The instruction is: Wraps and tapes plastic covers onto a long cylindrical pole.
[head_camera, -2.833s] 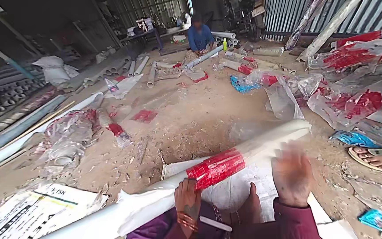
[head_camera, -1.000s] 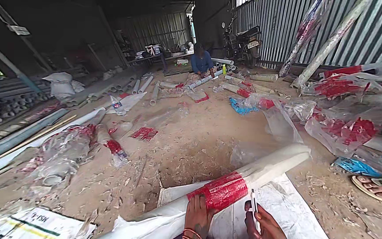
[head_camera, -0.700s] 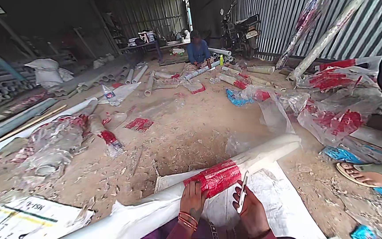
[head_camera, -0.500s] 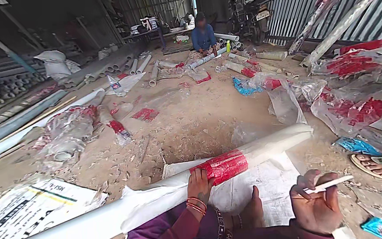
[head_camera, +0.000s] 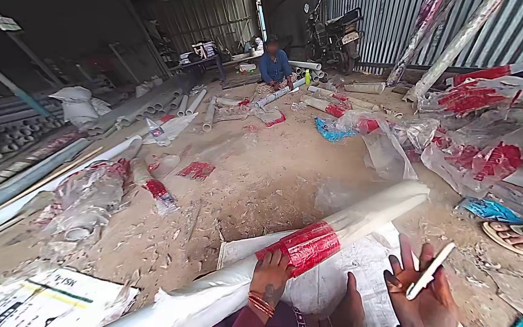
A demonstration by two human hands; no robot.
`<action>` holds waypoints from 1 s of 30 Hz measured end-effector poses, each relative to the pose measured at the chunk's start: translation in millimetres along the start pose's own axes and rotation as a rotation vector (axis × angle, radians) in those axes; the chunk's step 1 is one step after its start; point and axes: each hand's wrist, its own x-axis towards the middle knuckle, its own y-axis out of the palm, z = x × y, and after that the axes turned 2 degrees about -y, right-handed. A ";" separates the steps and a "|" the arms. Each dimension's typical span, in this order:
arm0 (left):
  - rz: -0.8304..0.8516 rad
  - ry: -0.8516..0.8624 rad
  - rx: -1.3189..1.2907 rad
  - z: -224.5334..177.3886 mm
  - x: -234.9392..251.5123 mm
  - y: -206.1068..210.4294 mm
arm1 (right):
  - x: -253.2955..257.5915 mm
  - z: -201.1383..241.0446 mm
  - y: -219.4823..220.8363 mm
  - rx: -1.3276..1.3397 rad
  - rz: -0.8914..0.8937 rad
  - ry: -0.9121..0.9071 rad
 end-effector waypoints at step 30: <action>-0.540 -0.027 0.250 -5.8 -28.5 55.2 | -52.8 -124.7 3.8 -1.445 0.442 0.455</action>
